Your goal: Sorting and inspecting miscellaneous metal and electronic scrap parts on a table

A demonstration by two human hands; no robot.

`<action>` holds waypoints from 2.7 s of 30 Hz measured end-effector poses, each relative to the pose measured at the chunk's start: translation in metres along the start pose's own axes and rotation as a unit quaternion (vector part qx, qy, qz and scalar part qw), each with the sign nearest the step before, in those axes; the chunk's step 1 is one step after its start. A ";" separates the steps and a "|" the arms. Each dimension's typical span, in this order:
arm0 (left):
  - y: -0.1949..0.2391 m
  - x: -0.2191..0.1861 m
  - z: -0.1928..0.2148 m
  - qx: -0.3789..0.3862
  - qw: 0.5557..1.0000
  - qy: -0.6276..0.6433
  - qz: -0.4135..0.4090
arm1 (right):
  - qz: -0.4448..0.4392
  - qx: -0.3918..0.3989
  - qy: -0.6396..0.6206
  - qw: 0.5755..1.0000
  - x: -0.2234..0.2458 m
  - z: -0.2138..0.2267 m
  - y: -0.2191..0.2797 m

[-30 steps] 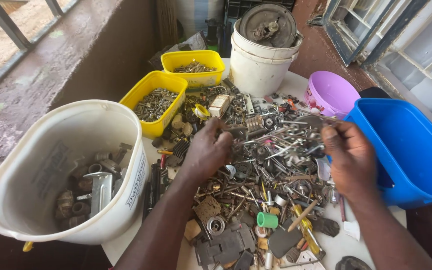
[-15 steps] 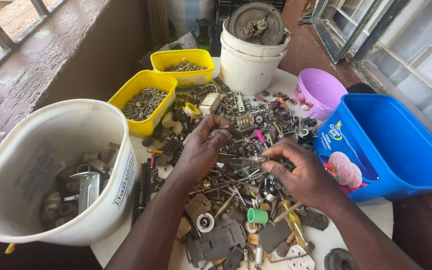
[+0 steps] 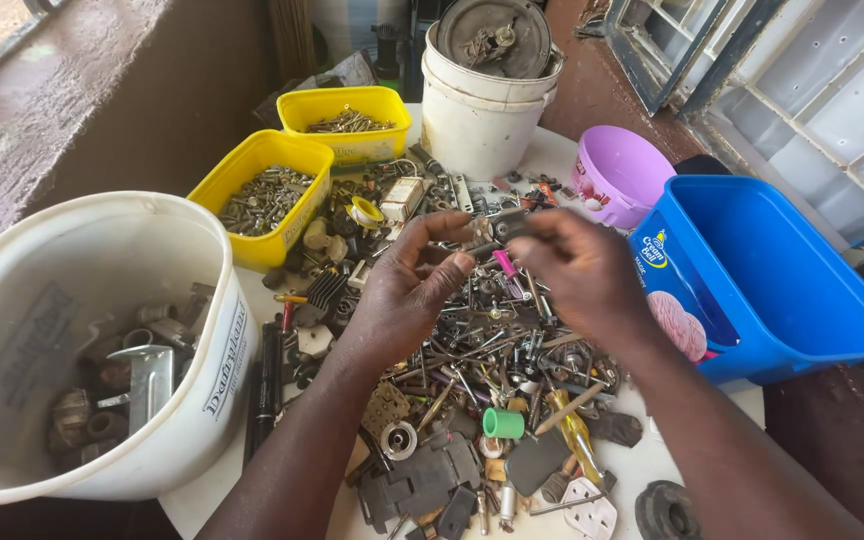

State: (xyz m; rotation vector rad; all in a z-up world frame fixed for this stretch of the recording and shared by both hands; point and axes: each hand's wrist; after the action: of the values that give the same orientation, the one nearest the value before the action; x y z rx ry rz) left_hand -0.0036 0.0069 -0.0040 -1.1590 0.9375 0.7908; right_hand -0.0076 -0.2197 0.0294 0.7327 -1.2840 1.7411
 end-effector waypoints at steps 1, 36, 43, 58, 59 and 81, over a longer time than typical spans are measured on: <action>0.003 -0.006 0.000 -0.001 1.000 0.002 0.001 | -0.001 0.002 0.002 1.000 0.010 0.011 0.008; 0.011 -0.020 -0.008 0.143 0.947 -0.269 -0.097 | -0.413 -0.038 0.178 0.892 0.059 0.123 0.236; 0.011 -0.020 -0.010 0.143 0.944 -0.279 -0.105 | -0.212 0.125 0.243 0.938 0.037 0.137 0.252; 0.008 -0.020 -0.008 0.139 0.944 -0.280 -0.103 | -0.342 -0.252 -0.060 0.903 -0.005 0.110 0.245; 0.008 -0.020 -0.008 0.139 0.945 -0.279 -0.101 | -0.324 -0.278 -0.167 0.889 -0.012 0.114 0.243; 0.008 -0.018 -0.009 0.144 0.947 -0.268 -0.103 | -0.279 -0.221 -0.145 0.923 0.019 0.094 0.217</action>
State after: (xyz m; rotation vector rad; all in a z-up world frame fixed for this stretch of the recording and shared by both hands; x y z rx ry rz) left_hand -0.0200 -0.0004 0.0085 -0.7130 0.4479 0.7180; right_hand -0.2090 -0.3323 -0.0272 0.9876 -1.4190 0.8656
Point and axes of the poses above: each hand's wrist, its own y-axis away from the middle knuckle, its own z-axis out of the back of the hand, x = y × z, and after that the axes turned 11 degrees about -y, right-handed
